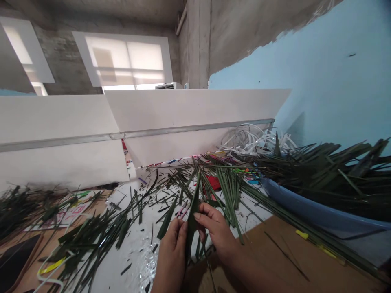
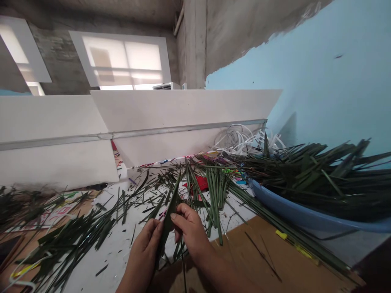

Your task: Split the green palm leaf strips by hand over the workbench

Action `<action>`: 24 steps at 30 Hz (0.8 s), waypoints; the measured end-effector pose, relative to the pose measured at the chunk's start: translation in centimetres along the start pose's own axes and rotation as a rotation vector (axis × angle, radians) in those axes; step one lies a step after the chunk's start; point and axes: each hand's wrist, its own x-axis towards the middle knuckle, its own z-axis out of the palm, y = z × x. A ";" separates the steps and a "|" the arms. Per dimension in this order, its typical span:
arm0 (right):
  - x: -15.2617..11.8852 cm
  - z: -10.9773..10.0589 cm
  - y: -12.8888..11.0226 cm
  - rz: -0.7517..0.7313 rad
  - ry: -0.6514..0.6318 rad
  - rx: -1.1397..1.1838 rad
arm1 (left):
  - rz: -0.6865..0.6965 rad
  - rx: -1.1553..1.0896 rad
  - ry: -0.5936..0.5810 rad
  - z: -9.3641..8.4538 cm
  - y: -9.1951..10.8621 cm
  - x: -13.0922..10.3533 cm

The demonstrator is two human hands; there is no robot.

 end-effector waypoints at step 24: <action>0.0 -0.2 -0.3 0.027 -0.017 0.035 | 0.012 -0.113 -0.062 0.3 -1.2 0.7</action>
